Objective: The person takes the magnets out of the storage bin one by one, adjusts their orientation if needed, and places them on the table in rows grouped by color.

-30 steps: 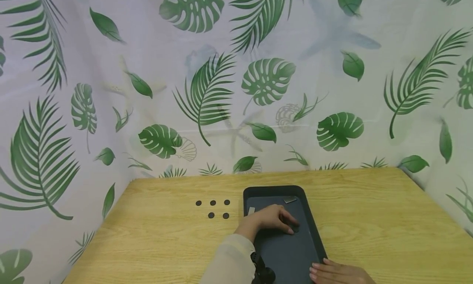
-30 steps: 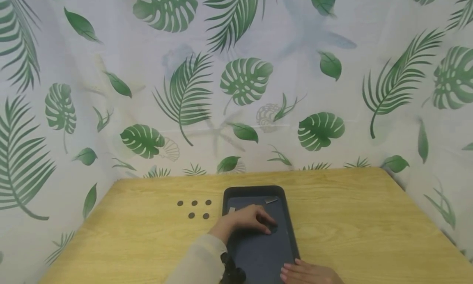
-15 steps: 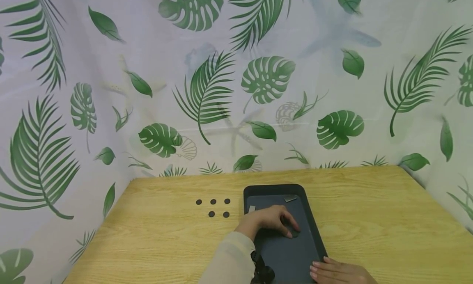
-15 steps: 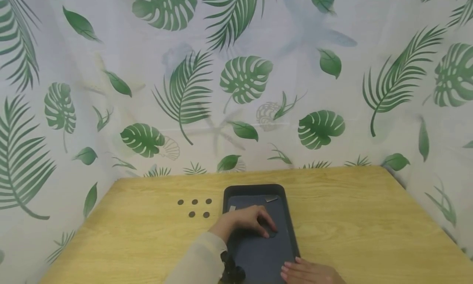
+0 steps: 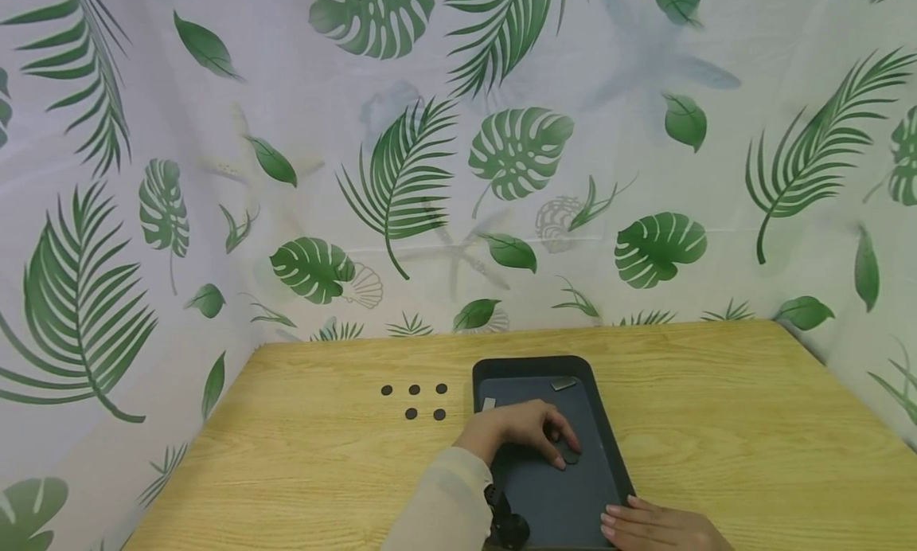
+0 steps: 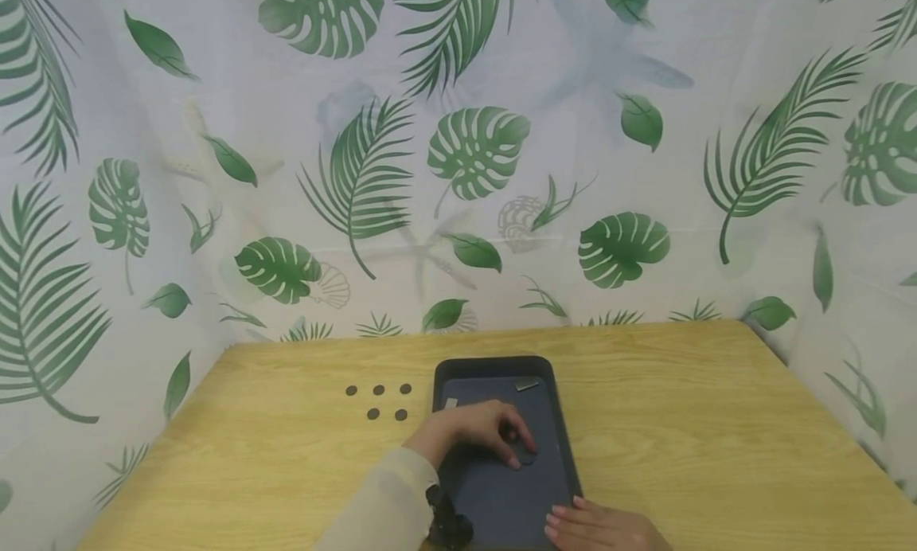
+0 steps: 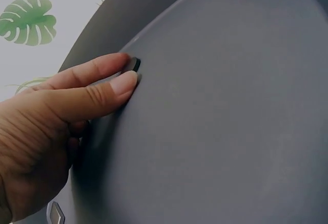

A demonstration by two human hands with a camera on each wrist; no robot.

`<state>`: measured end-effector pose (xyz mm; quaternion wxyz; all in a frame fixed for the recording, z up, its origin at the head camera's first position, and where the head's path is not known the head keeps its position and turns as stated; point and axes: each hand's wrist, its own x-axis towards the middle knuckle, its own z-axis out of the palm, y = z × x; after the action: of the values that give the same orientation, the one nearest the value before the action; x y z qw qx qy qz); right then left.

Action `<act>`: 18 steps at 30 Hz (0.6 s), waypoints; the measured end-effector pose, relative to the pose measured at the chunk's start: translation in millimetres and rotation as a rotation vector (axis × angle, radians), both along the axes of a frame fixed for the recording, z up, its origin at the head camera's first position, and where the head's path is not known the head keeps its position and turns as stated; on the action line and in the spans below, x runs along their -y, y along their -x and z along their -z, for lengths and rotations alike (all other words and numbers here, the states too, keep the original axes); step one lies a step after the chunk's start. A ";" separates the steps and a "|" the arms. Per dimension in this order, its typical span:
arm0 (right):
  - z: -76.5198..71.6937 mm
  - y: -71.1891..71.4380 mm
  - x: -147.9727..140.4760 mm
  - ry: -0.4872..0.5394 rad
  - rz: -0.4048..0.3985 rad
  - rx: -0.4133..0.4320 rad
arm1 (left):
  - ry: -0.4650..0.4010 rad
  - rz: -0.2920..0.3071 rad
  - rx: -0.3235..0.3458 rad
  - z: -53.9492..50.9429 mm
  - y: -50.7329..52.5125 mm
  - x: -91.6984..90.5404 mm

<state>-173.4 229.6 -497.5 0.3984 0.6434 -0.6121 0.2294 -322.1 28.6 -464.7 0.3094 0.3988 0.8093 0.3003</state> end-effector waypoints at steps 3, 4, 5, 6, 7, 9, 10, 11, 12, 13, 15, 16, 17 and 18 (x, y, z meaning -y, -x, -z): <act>1.1 0.4 -0.6 -0.003 -0.002 0.005 | 0.025 0.031 -0.026 -1.2 0.5 1.1; 1.7 0.6 -1.0 -0.005 -0.002 0.006 | 0.030 0.040 -0.031 -1.4 0.5 1.2; 2.3 0.7 -1.4 -0.004 -0.003 0.012 | 0.032 0.046 -0.035 -1.6 0.5 1.2; 3.1 0.9 -1.9 -0.005 -0.005 0.017 | 0.036 0.051 -0.040 -1.7 0.5 1.3; 4.1 1.1 -2.4 -0.007 -0.005 0.020 | 0.039 0.055 -0.046 -1.8 0.4 1.3; 6.0 1.7 -3.5 -0.010 -0.004 0.023 | 0.039 0.055 -0.051 -1.9 -0.1 1.3; 7.1 2.1 -3.9 -0.011 -0.003 0.026 | 0.038 0.054 -0.053 -1.8 -0.2 1.3; 7.9 2.3 -4.5 -0.009 -0.004 0.028 | 0.034 0.051 -0.053 -1.6 -0.3 1.3; 8.8 2.6 -4.8 -0.008 -0.003 0.027 | 0.029 0.048 -0.053 -1.3 -0.5 1.3; 9.5 2.8 -5.4 -0.006 -0.002 0.028 | 0.023 0.044 -0.051 -0.9 -0.7 1.5; 10.5 3.2 -5.9 -0.003 0.001 0.030 | 0.004 0.032 -0.045 0.7 -1.0 2.1; 10.7 3.1 -6.0 0.000 0.003 0.033 | -0.006 0.024 -0.043 1.5 -1.2 2.4; 10.7 2.8 -6.1 0.001 0.004 0.037 | -0.019 0.016 -0.046 2.7 -1.3 3.1; 10.8 2.6 -5.8 0.001 0.003 0.046 | -0.033 0.005 -0.049 4.2 -1.3 3.7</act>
<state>-175.9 235.4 -508.2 0.3849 0.6369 -0.6219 0.2437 -320.8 24.9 -468.9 0.2836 0.4133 0.8105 0.3029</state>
